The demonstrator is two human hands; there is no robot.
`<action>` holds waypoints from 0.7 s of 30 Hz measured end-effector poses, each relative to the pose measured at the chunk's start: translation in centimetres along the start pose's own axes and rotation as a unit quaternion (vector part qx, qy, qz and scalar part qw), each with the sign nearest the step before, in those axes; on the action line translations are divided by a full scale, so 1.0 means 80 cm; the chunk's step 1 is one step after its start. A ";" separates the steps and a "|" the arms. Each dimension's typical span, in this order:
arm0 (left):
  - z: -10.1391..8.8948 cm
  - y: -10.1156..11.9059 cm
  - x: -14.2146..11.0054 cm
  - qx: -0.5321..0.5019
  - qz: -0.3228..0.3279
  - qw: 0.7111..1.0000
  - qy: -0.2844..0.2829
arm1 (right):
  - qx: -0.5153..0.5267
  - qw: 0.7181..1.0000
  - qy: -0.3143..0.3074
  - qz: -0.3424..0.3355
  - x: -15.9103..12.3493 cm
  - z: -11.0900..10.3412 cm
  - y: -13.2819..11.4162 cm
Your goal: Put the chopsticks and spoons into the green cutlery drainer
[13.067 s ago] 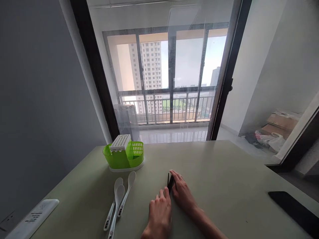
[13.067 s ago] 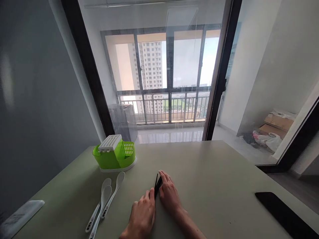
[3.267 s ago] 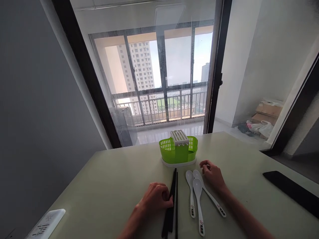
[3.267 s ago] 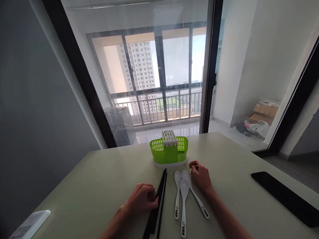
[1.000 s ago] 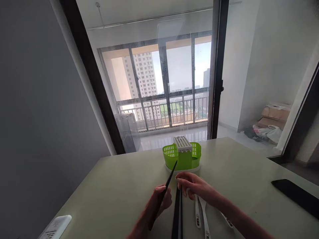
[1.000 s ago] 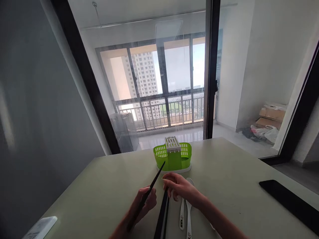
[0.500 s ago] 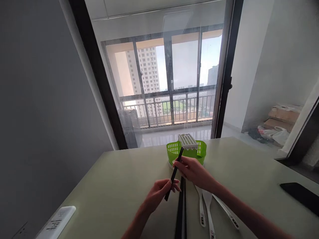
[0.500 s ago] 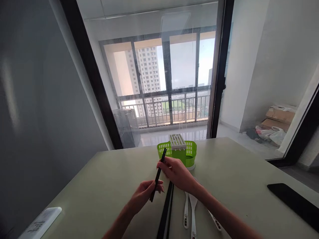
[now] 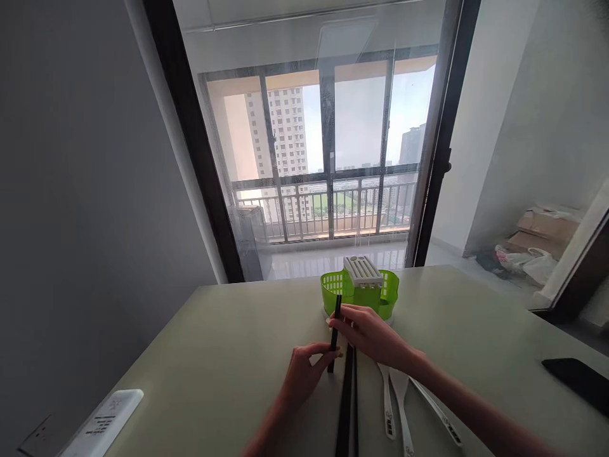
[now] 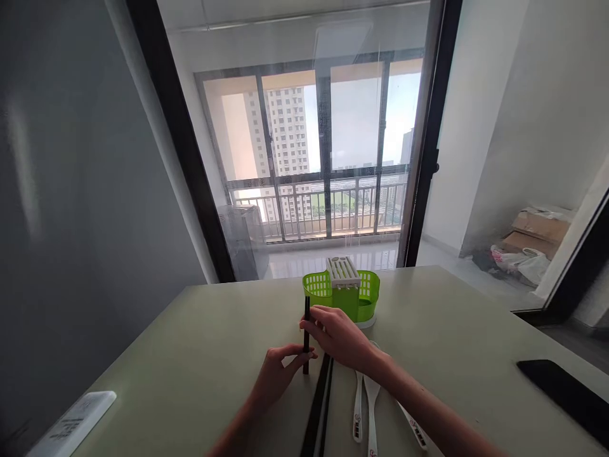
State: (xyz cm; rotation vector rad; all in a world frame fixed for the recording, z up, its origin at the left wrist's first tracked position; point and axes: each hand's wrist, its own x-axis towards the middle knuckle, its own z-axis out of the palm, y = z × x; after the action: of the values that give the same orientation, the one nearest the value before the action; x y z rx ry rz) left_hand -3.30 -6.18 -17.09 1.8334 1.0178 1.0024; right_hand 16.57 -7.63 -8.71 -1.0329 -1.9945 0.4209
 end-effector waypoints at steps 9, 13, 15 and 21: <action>-0.002 -0.003 0.002 0.017 -0.009 1.000 -0.010 | -0.008 1.000 0.012 0.007 0.000 0.001 0.004; -0.004 -0.001 0.003 0.019 -0.008 1.000 -0.019 | 0.008 0.998 0.048 0.027 0.004 -0.005 -0.003; -0.005 -0.001 0.004 0.019 -0.009 0.999 -0.025 | 0.007 0.997 0.069 0.033 0.006 -0.007 -0.007; -0.005 -0.012 0.005 0.006 -0.037 0.998 -0.047 | 0.004 0.995 0.096 0.015 0.023 -0.023 -0.017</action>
State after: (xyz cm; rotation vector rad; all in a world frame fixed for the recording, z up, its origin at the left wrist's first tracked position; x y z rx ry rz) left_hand -3.80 -5.36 -17.69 1.8216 1.0304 0.8596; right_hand 16.79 -7.14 -5.84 -1.0592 -1.8073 0.3329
